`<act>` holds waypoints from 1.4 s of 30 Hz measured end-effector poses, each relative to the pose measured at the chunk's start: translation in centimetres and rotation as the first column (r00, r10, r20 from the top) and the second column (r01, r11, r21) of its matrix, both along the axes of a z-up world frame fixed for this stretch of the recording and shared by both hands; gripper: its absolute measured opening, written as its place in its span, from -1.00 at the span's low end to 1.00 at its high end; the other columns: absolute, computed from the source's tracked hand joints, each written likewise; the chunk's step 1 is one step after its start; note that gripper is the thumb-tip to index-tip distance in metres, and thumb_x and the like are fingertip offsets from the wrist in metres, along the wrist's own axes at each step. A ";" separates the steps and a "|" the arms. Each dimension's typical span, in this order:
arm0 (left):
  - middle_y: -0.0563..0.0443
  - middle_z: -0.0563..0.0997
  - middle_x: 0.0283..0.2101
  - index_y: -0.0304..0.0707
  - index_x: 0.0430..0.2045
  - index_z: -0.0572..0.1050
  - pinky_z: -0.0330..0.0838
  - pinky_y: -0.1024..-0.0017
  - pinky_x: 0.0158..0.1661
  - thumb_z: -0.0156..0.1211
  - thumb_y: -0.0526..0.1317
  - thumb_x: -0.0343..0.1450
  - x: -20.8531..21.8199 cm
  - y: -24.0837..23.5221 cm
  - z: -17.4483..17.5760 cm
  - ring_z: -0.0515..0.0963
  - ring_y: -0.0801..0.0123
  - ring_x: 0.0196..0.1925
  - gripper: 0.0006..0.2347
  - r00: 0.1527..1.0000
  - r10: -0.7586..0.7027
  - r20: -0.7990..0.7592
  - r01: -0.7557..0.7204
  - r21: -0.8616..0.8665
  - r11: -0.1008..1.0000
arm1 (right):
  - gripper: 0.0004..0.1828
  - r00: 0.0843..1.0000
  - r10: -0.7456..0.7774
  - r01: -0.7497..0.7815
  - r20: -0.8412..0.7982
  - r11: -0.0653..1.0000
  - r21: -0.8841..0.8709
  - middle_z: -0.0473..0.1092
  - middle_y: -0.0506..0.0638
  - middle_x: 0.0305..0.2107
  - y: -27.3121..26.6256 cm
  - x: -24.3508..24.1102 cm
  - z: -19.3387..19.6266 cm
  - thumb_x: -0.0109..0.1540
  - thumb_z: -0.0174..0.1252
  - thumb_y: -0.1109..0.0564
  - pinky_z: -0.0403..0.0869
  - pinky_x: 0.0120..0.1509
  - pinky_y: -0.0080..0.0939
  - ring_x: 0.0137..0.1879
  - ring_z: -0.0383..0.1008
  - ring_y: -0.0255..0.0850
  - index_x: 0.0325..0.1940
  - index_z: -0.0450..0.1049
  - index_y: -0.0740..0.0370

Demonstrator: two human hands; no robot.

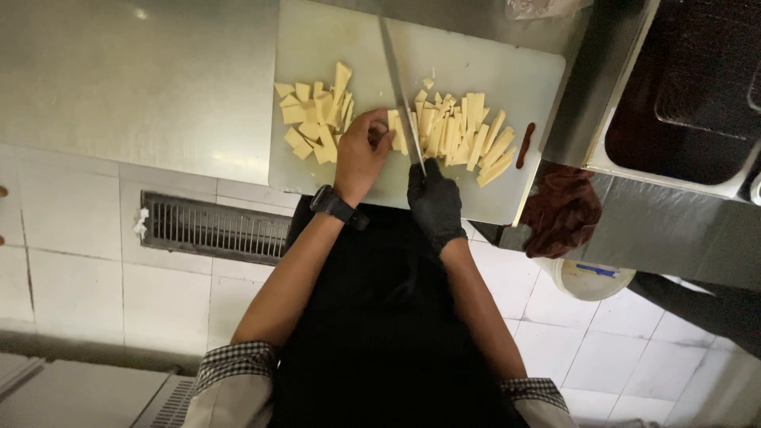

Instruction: The person cuts a block of cheese into slices and then into smaller cubes on a white cutting board. They use a large knife to perform the cuts and gather the pieces together on the board.

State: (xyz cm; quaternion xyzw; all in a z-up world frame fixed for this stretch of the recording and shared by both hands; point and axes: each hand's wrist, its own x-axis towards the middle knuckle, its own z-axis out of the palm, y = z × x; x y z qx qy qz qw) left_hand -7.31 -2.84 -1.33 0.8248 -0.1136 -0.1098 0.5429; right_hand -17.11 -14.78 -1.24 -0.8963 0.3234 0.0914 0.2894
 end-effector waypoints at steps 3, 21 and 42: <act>-0.21 0.55 -0.36 -0.37 -0.13 0.40 0.50 0.21 -0.30 0.13 -0.37 0.36 1.1 0.4 -0.4 0.58 0.01 -0.27 -0.78 0.998 -0.051 -0.027 0.051 0.001 0.999 | -0.51 0.999 -0.027 0.027 -0.028 1.000 0.015 0.43 0.37 -0.51 0.8 0.5 0.5 0.25 -0.10 -0.18 0.45 -0.24 0.25 -0.22 0.47 0.29 -0.01 0.41 0.25; -0.09 0.53 -0.51 -0.18 -0.23 0.34 0.45 0.24 -0.45 0.07 -0.29 0.35 3.3 0.7 -1.5 0.58 0.09 -0.45 -0.84 0.987 -0.158 0.005 0.157 0.070 0.985 | -0.51 0.979 -0.172 0.179 -0.110 0.982 0.060 0.39 0.49 -0.43 3.1 4.5 1.3 0.28 -0.10 -0.08 0.43 -0.32 0.25 -0.21 0.43 0.36 0.00 0.37 0.44; -0.09 0.42 -0.35 -0.25 -0.20 0.44 0.44 0.29 -0.31 0.03 -0.38 0.36 5.1 5.9 4.0 0.53 0.07 -0.29 -0.83 0.930 -0.050 0.364 -0.042 0.240 0.970 | -0.44 0.981 0.012 -0.005 -0.194 0.999 0.041 0.47 0.25 -0.35 1.4 0.1 0.3 0.21 -0.14 -0.33 0.42 -0.04 0.20 -0.08 0.45 0.20 0.05 0.37 0.08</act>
